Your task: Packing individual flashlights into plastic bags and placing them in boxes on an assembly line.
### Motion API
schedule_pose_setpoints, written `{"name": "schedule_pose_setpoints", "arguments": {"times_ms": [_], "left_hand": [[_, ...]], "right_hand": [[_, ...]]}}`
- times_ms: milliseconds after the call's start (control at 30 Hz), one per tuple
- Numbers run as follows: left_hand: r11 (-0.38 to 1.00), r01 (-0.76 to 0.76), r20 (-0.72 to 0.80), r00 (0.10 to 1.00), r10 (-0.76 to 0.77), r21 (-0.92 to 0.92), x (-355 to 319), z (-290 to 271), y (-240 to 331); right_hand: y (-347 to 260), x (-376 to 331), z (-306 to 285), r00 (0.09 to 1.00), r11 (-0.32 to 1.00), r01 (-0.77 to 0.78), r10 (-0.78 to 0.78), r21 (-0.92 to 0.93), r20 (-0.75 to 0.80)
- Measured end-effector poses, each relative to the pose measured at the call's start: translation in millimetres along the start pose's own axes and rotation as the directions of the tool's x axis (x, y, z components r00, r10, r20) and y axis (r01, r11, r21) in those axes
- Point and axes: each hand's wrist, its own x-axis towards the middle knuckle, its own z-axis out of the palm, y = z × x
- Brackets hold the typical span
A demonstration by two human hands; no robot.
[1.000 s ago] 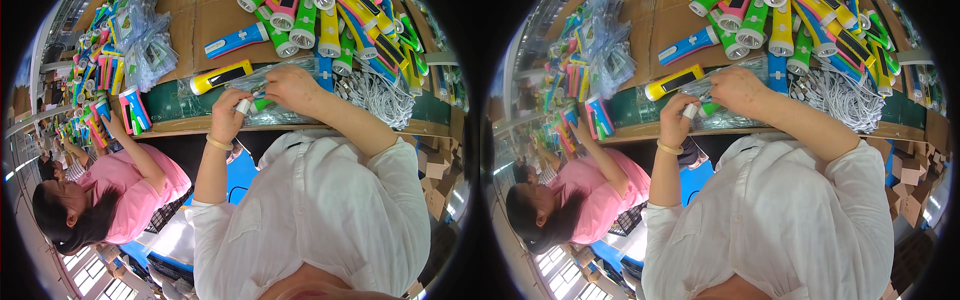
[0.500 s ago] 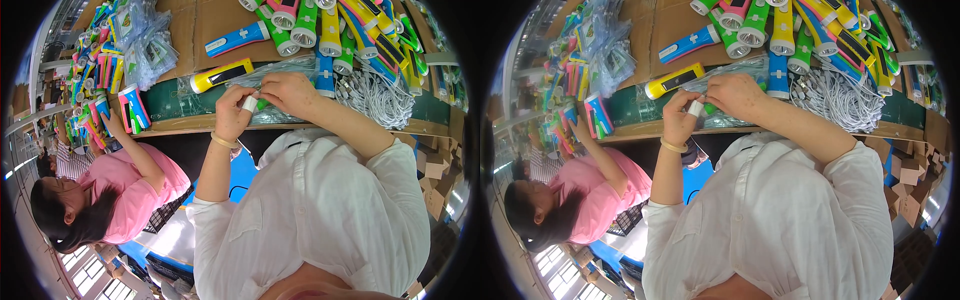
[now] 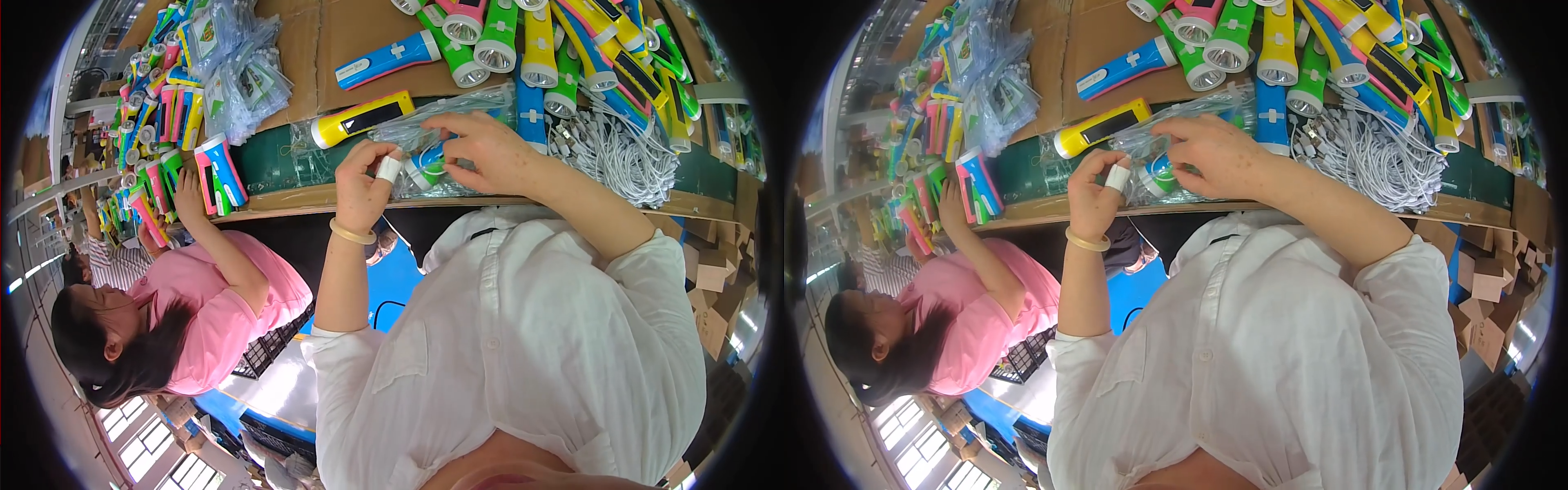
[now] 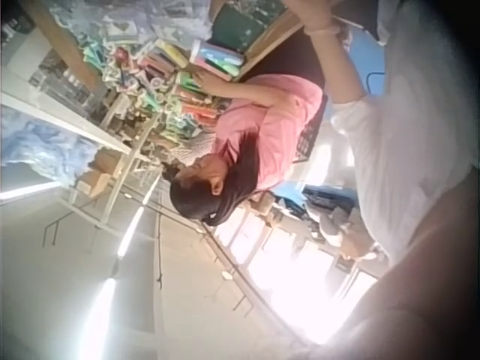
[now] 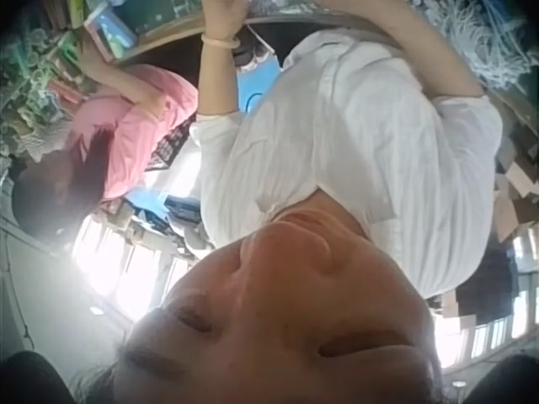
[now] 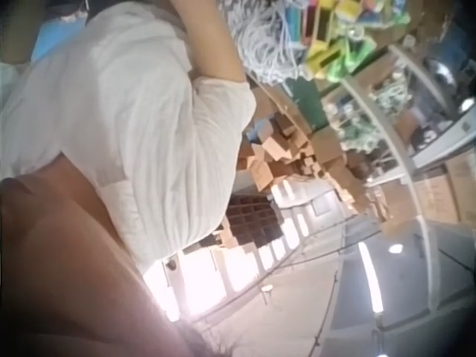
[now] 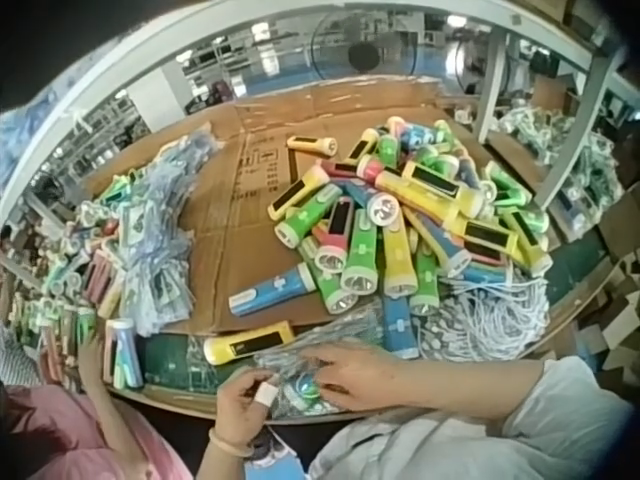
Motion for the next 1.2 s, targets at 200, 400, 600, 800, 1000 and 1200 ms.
{"name": "schedule_pose_setpoints", "arguments": {"times_ms": [200,400,600,800,1000,1200], "left_hand": [[1.000,-0.007,0.013,1.000,0.007,0.001,0,8,9],[0.996,0.013,0.017,1.000,-0.015,0.088,-11,6,18],[0.995,0.090,0.019,0.996,-0.091,0.054,-33,-10,9],[0.994,0.104,-0.013,0.994,-0.104,-0.018,-35,-8,9],[0.989,0.121,0.041,0.992,-0.117,-0.088,-31,-5,8],[0.980,0.144,0.061,0.989,-0.136,-0.135,-32,-5,11]], "right_hand": [[-5,20,12,0.993,0.996,-0.074,0.069,-0.049,-0.101],[4,26,17,0.999,0.991,-0.043,0.042,-0.129,-0.005],[5,23,12,0.996,0.985,-0.088,0.088,-0.151,-0.011],[-21,22,6,0.985,0.988,0.048,-0.071,-0.145,-0.159],[-20,10,27,0.992,0.982,0.111,-0.119,-0.152,-0.044],[-21,15,30,1.000,0.986,0.030,-0.030,-0.167,0.008]]}}
